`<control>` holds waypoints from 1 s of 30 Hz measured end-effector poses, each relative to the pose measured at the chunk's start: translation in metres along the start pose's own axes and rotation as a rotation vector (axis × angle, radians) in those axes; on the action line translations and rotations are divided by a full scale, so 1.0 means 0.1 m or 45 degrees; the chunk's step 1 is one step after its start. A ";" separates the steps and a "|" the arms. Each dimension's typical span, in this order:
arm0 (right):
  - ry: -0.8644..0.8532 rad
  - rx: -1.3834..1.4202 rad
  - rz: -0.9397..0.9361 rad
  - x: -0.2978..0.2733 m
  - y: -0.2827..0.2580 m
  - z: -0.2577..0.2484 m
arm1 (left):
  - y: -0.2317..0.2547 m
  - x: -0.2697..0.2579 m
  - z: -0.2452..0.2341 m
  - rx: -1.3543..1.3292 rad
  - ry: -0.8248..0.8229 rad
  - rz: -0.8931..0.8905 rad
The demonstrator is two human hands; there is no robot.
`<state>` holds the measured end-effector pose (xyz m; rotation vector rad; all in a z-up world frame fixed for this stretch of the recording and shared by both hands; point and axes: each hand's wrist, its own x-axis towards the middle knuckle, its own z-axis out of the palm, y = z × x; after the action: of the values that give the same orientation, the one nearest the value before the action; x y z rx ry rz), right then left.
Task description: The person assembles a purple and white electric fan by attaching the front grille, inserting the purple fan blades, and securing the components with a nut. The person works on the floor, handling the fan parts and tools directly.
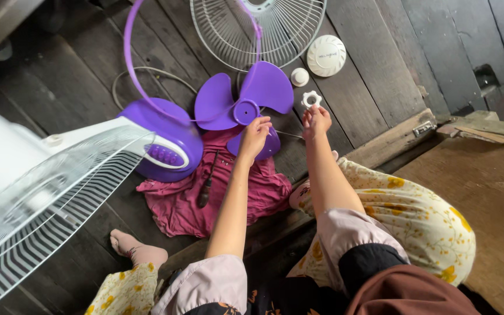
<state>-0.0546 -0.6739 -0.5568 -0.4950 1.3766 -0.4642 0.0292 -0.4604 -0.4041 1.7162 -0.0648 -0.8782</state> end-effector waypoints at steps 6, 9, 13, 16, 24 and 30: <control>0.002 -0.026 0.016 0.29 0.12 0.06 | -0.05 0.24 0.22 0.044 -0.031 -0.071; 0.060 -0.055 0.048 0.36 0.16 0.06 | -0.10 0.29 0.21 0.031 -0.029 -0.074; 0.063 -0.029 0.002 0.40 0.13 0.12 | -0.12 0.29 0.14 -0.001 -0.009 -0.079; 0.035 -0.034 -0.002 0.40 0.07 0.14 | -0.09 0.25 0.07 0.016 0.001 -0.124; 0.025 0.089 0.030 0.19 -0.10 0.15 | -0.01 -0.03 -0.18 -0.067 0.064 -0.118; -0.227 0.016 0.068 -0.35 -0.09 0.31 | 0.07 -0.60 -0.72 -0.193 0.159 -0.119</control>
<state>-0.0290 -0.6594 -0.5197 -0.4765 1.2117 -0.3756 0.0302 -0.3764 -0.3623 1.6380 0.1631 -0.8208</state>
